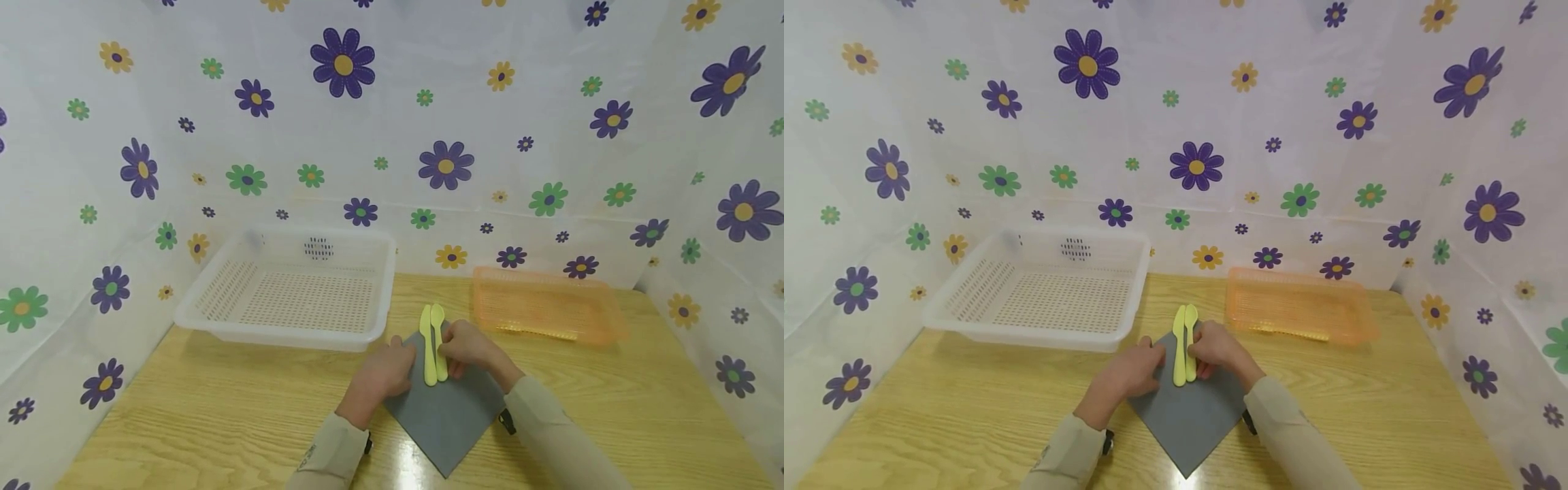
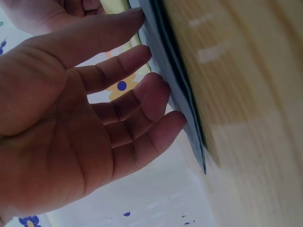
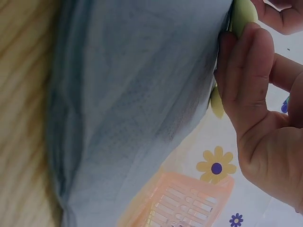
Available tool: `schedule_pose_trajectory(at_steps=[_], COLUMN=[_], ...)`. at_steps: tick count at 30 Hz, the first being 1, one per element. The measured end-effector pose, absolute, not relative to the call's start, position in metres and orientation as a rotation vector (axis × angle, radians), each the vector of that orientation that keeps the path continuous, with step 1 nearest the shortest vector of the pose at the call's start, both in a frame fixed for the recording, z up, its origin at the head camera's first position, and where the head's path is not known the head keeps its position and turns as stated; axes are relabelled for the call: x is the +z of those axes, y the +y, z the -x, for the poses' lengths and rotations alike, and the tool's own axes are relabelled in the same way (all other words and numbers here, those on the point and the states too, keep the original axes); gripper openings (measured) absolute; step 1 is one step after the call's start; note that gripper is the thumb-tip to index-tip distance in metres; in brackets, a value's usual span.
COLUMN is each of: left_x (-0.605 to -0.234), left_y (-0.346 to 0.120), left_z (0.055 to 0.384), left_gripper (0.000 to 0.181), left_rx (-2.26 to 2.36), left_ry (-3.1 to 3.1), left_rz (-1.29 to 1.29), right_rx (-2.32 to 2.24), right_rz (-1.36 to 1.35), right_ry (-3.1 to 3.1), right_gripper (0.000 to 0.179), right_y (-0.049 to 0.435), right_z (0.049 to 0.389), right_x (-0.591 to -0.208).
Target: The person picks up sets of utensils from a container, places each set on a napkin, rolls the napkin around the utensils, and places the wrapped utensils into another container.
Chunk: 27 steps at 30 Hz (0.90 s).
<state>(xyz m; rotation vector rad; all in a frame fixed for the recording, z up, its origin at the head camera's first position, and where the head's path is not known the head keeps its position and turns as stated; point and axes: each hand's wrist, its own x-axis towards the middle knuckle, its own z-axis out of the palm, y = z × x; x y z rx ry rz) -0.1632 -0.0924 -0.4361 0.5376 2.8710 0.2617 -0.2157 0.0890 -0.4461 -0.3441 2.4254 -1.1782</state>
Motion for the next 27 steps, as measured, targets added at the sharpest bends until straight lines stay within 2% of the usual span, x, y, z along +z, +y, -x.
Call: schedule_pose_trajectory(at_steps=[9,18,27], left_x=[-0.4351,-0.4337,-0.4344], left_y=[-0.091,-0.0914,-0.0917], left_z=[0.164,0.1625,0.1614], left_gripper=[0.021,0.018,0.017], left_rx=[0.244,0.259,0.295], left_ry=[2.87,2.884,2.87], left_rz=[-0.52,-0.54,-0.534], right_rx=[-1.135,-1.122,-1.106], right_rz=[0.319,0.313,0.319], right_ry=[2.467,2.484,2.503], right_gripper=[0.014,0.003,0.011], right_y=[0.0882,0.0897,0.0897], right_z=[0.214,0.2133,0.2086], right_x=[-0.4462,-0.4484,-0.4461])
